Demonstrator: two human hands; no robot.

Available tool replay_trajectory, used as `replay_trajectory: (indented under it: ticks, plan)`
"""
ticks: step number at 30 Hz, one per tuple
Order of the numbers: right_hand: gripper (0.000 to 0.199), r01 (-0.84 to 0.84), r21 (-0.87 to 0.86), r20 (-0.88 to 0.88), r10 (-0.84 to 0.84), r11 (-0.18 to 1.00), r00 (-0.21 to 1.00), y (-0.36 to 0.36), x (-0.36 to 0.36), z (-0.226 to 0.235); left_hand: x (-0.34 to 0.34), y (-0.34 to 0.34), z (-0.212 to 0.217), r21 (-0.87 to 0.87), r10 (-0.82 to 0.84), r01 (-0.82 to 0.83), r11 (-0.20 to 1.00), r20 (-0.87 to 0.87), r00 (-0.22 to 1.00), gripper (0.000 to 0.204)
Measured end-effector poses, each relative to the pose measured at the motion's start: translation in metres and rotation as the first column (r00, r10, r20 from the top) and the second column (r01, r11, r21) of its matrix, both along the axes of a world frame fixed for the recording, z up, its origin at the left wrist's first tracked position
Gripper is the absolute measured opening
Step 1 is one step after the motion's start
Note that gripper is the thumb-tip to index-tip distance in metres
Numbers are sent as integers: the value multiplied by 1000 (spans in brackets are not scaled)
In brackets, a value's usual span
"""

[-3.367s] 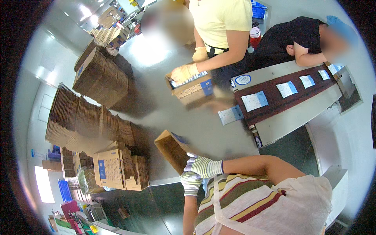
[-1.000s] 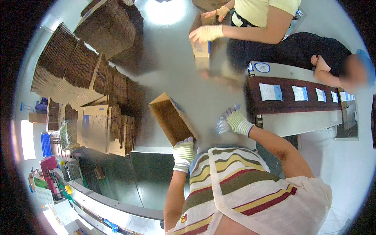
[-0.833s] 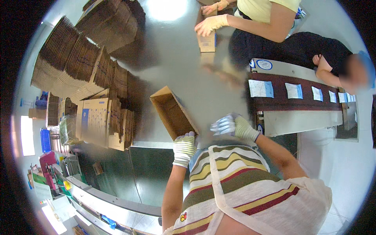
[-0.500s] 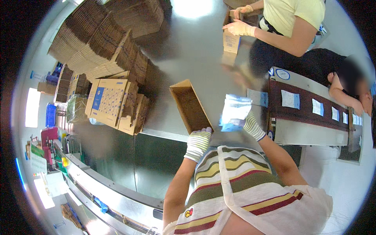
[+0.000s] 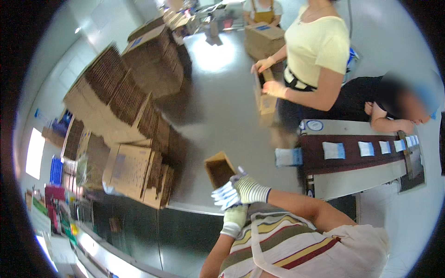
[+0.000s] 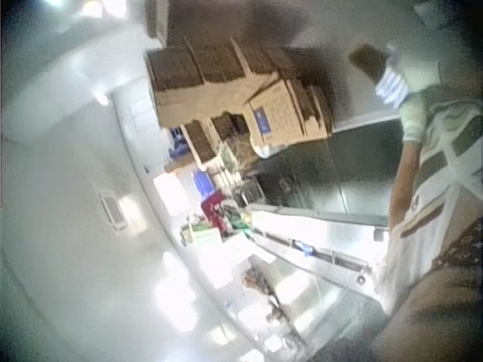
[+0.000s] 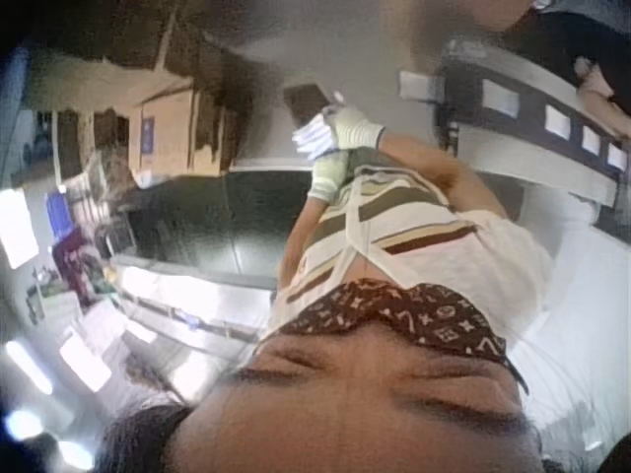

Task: The person picks up blue packets from a conveyor belt and stacks them inside small cardboard boxes.

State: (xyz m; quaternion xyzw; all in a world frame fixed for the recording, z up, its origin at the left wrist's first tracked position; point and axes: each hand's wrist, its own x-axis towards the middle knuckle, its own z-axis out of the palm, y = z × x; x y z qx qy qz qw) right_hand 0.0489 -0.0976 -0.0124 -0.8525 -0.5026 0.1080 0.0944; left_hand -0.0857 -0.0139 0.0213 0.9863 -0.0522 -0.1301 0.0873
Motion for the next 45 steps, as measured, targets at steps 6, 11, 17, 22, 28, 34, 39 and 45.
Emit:
replay_trajectory:
  ticks: [6, 11, 17, 22, 28, 34, 39, 45]
  plan:
    - [48, 83, 109, -81, -74, 991, 994, -11, 0, 28, 54, 19, 93, -560, 307, 67, 825, 545, 781, 23]
    - [39, 67, 94, 17, -69, 993, 998, -7, 7, 11, 142, 67, -16, -80, 80, -84, 993, -51, 996, 24]
    - [78, 81, 244, -97, -59, 966, 994, -35, -32, 53, 164, 75, -47, -29, -116, 116, 993, -475, 872, 34]
    - [92, 20, 412, 355, -180, 911, 917, -36, -39, -21, 160, 51, -95, -103, -242, 224, 969, -573, 783, 41]
    - [87, 60, 516, 96, -128, 855, 987, -78, -51, 14, 128, 7, -33, -65, -343, 364, 929, -520, 783, 45]
    - [95, 245, 265, -52, -240, 932, 969, -144, -52, 62, 71, -59, -10, -32, -198, 202, 979, -386, 901, 46]
    - [105, 177, 359, -296, -68, 916, 953, -224, -44, 46, 53, -153, 44, 30, -73, 87, 996, -323, 944, 41]
    - [70, 433, 253, -307, -353, 865, 884, -370, 12, 55, 31, -198, 36, -24, 32, -36, 999, -149, 988, 32]
